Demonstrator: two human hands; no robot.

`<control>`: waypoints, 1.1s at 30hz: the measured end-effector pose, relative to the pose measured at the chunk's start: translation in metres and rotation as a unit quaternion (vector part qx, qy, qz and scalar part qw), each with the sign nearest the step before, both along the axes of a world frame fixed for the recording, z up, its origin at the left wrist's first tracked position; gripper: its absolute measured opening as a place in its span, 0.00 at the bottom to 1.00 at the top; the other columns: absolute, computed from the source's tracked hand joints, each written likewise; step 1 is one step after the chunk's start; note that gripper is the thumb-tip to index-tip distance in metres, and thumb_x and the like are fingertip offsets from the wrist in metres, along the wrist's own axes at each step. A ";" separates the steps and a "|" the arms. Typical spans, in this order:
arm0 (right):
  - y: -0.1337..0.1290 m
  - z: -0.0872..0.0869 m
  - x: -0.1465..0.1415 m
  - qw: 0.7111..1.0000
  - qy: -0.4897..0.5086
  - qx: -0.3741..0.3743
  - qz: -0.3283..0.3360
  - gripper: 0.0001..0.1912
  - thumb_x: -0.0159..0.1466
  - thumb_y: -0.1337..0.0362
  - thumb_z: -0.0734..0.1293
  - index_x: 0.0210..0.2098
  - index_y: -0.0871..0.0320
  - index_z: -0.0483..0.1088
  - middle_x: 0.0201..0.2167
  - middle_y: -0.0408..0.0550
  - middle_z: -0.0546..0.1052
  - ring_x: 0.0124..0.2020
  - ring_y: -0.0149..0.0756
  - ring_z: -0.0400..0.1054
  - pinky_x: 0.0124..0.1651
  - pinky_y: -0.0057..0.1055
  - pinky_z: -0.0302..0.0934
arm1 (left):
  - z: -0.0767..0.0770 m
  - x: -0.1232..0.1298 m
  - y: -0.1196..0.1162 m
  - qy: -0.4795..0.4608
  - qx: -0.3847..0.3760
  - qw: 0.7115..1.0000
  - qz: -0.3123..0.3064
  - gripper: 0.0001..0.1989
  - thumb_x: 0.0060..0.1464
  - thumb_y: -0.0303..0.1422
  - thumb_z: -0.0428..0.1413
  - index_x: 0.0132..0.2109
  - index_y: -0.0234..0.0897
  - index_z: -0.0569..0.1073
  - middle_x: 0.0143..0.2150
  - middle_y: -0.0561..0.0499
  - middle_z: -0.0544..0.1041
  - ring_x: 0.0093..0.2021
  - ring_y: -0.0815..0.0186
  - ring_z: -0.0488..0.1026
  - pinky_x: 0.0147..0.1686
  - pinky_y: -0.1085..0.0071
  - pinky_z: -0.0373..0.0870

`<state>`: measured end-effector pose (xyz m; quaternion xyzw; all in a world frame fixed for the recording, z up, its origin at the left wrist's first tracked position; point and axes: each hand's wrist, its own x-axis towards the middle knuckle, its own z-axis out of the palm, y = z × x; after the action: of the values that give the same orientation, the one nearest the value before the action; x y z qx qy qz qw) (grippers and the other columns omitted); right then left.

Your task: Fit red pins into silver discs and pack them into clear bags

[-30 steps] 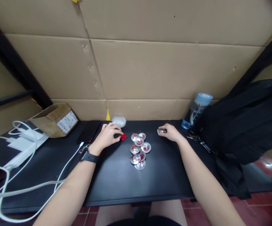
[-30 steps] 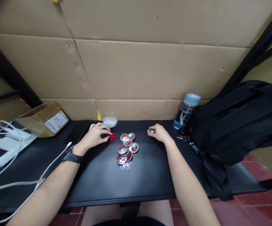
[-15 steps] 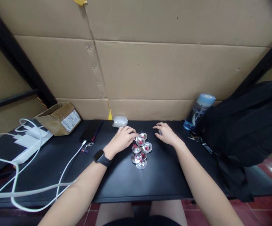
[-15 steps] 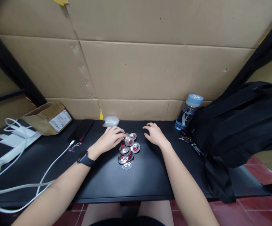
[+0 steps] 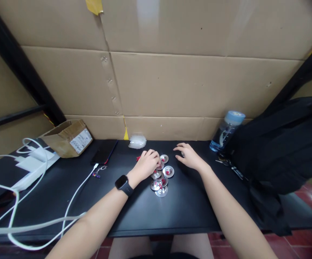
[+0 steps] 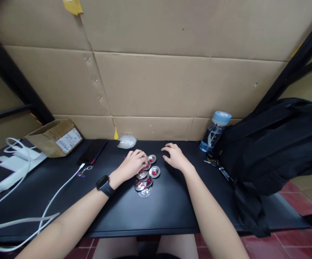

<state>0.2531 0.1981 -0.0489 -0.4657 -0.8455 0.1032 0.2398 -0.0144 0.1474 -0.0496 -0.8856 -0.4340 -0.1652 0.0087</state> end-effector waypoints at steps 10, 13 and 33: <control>-0.035 0.007 -0.058 0.957 0.234 -0.043 0.164 0.32 0.57 0.57 0.78 0.59 0.51 0.70 0.53 0.51 0.78 0.50 0.42 0.75 0.47 0.36 0.71 | 0.013 -0.012 -0.010 -0.169 -0.021 0.984 0.045 0.04 0.65 0.31 0.54 0.45 0.42 0.73 0.54 0.47 0.72 0.56 0.55 0.64 0.52 0.57 0.60; -0.039 0.003 -0.068 0.952 0.264 -0.037 0.152 0.24 0.60 0.59 0.76 0.55 0.52 0.73 0.50 0.50 0.80 0.47 0.41 0.77 0.47 0.36 0.72 | 0.019 -0.011 -0.014 -0.198 -0.032 0.978 0.051 0.04 0.66 0.33 0.53 0.44 0.42 0.73 0.53 0.47 0.73 0.56 0.55 0.64 0.53 0.56 0.60; 0.021 0.001 0.049 0.990 0.013 -0.054 -0.126 0.18 0.54 0.60 0.78 0.43 0.58 0.80 0.37 0.50 0.82 0.38 0.42 0.76 0.45 0.34 0.68 | 0.017 -0.087 0.013 -0.072 -0.033 0.984 0.162 0.06 0.59 0.39 0.60 0.38 0.45 0.80 0.53 0.48 0.76 0.57 0.48 0.64 0.51 0.54 0.60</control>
<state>0.3026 0.2195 -0.0482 -0.5794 -0.7700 0.1238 0.2368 -0.1018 0.1602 -0.0324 -0.7892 -0.5764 -0.2103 -0.0255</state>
